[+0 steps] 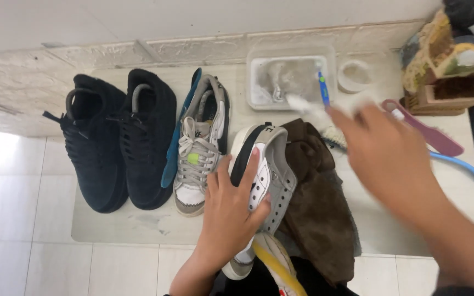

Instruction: The person scrubs a white and black sneaker with a toothbrush, focusing on the interior lining and tongue. They repeatedly dip the brush into a soapy water container and scrub different areas of the shoe's interior.

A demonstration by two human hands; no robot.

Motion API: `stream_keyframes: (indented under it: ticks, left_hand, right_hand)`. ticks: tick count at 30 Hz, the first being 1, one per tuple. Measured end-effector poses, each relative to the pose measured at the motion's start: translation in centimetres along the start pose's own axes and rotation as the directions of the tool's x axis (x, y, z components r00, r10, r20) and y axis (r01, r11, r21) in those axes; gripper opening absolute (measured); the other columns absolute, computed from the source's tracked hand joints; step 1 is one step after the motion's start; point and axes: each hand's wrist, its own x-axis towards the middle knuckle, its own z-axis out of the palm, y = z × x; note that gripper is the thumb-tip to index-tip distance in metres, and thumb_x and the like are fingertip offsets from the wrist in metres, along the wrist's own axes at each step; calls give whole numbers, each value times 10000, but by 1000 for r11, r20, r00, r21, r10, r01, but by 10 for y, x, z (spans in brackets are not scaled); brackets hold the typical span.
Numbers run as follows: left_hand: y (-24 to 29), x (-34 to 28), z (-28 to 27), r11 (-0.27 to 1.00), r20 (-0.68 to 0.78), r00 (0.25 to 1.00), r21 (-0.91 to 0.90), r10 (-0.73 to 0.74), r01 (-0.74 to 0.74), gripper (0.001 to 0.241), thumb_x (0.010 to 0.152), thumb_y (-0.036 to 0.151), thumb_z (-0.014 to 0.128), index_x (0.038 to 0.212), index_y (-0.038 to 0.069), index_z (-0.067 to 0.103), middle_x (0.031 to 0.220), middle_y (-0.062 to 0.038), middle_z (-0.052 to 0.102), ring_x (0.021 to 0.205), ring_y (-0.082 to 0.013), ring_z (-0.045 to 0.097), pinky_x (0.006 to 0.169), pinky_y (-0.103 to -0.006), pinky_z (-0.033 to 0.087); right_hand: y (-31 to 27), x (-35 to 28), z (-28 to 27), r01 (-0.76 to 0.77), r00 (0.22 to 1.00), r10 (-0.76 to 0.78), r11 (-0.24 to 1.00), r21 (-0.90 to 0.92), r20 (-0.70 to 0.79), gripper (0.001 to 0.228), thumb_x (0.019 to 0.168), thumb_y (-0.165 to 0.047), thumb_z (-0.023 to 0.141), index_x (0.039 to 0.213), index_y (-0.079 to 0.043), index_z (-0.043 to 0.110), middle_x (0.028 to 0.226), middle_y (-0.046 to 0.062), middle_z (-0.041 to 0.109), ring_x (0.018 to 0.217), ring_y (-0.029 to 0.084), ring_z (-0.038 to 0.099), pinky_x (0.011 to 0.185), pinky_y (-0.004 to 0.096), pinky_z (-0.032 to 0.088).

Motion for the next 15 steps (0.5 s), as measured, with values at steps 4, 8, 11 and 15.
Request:
stream_keyframes:
  ticks: [4, 8, 11, 15]
  left_hand:
    - [-2, 2, 1, 998, 47, 999, -47, -26, 29, 743, 875, 341, 588, 1533, 218, 267, 1384, -274, 376, 1025, -440, 437, 799, -547, 448]
    - [1, 2, -1, 998, 94, 995, -60, -19, 25, 756, 874, 320, 547, 1544, 168, 230, 1418, -319, 335, 1039, -465, 404, 849, -574, 404]
    - [-3, 3, -3, 998, 101, 995, -56, 13, -7, 759, 879, 358, 547, 1543, 164, 236, 1427, -320, 347, 982, -454, 420, 804, -555, 426]
    - [-14, 11, -9, 997, 162, 985, -57, 55, -47, 715, 926, 456, 527, 1534, 178, 276, 1349, -278, 417, 1027, -472, 448, 694, -521, 495]
  right_hand:
    - [-35, -64, 3, -34, 984, 37, 999, -23, 175, 563, 817, -90, 588, 1349, -271, 556, 919, 12, 556, 523, 211, 579, 405, 355, 498]
    - [-76, -75, 36, 163, 983, -148, 978, -131, 111, 557, 752, -23, 586, 1294, -148, 603, 798, 14, 484, 578, 131, 535, 404, 243, 438]
    - [-96, -81, 31, 182, 982, -164, 954, -237, 95, 500, 796, -15, 572, 1283, -109, 633, 780, 20, 530, 478, 110, 503, 369, 250, 393]
    - [-106, -89, 34, 246, 966, -221, 944, -219, 131, 501, 777, -32, 625, 1270, -109, 664, 572, -10, 476, 344, 101, 412, 325, 259, 339]
